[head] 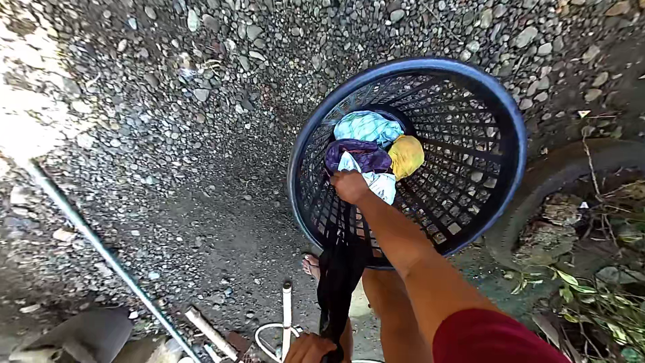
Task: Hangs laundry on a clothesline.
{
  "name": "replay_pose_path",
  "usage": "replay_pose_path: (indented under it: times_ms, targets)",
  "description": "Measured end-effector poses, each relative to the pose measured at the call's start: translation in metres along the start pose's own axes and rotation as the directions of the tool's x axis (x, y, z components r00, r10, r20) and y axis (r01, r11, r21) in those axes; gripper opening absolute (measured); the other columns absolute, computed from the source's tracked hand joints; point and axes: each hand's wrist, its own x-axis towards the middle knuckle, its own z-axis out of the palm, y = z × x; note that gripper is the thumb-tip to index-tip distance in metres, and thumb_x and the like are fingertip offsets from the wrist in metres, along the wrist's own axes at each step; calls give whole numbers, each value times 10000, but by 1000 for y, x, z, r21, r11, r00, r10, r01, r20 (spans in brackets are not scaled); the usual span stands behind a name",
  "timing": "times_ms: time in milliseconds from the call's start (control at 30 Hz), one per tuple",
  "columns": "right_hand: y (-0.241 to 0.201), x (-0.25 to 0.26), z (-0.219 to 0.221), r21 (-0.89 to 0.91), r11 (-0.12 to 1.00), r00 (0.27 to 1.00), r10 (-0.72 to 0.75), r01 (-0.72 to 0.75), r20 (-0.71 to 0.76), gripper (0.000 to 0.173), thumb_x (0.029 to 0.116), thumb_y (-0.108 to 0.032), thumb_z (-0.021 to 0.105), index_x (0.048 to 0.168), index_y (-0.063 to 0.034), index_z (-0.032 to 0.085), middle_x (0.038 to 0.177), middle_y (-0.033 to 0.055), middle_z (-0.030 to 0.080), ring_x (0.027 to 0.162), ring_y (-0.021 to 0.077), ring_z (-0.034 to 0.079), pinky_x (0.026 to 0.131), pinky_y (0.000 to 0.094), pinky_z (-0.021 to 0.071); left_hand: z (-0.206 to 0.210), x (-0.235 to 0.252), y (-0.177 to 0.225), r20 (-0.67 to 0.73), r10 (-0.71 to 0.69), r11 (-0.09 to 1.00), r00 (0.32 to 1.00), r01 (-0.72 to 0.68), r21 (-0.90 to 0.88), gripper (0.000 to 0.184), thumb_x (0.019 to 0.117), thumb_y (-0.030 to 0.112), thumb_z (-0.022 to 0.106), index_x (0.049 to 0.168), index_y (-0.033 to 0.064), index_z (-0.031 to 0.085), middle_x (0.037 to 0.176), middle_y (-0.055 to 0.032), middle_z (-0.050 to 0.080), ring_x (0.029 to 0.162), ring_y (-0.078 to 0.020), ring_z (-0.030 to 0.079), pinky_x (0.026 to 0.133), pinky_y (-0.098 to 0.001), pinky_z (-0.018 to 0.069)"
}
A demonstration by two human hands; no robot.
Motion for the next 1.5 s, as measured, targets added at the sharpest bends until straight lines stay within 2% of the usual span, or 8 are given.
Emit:
replay_pose_path:
  times_ms: [100,367,567,800,1000,1133,1300,1500]
  targets:
    - [18,-19,11,-39,984,979,175,-172,107,498,968,34,580,1401,-208,637,1499,240,506,1324,554,481,933,757,444,1,-6,0,-12,8,1000,1000,-8,0,212,840,202,761,884,0,716,816,-139,713,803,-238,685,800,-360,552]
    - [74,-127,-84,-99,835,833,517,-541,-195,353,878,-207,781,1164,-7,730,1318,328,593,1215,591,527,944,800,380,-1,-21,-9,-77,54,998,996,-55,-17,264,871,287,759,875,30,701,839,-125,711,836,-226,683,808,-346,552]
    - [45,-200,-127,-178,893,902,428,-413,58,230,828,-114,800,1031,-14,763,1357,208,633,1392,525,394,1064,794,234,5,-38,-2,-117,100,985,988,-115,-130,446,843,453,803,828,42,629,795,-127,667,828,-221,664,807,-339,551]
    - [-3,-237,-117,642,746,962,268,-175,-49,108,714,20,631,721,-63,562,1050,49,709,1036,74,626,863,295,502,12,-8,2,-159,223,917,962,-262,-300,284,929,228,681,746,103,502,1130,-50,654,1247,-114,591,1072,-299,509]
    - [-56,-266,-152,766,557,939,-295,320,-178,132,829,-186,685,776,-157,568,962,-41,688,1067,68,619,937,266,494,9,93,44,-43,308,951,950,-307,29,527,897,190,741,1401,117,608,1455,-178,576,910,-276,744,674,-428,617]
    - [-30,-267,-195,593,787,985,-129,172,-114,129,864,-194,662,992,-185,655,980,-78,696,939,26,660,815,243,568,17,105,56,-127,387,911,913,-357,209,207,830,169,722,1017,82,745,893,-106,725,762,-282,721,631,-427,596]
    - [13,-183,-178,-134,939,949,314,-317,-42,346,819,-15,787,1163,-34,758,1334,257,638,1336,575,447,1028,831,267,20,74,28,-91,421,885,902,-388,257,212,910,309,627,814,124,669,839,-59,684,703,-210,683,586,-360,583]
    - [13,-15,-44,-143,982,960,155,-124,233,279,935,-70,652,1204,-29,717,1299,228,654,1227,454,598,965,686,476,3,45,2,169,420,888,891,-443,127,369,934,414,653,705,125,655,735,-49,648,653,-222,654,562,-381,552]
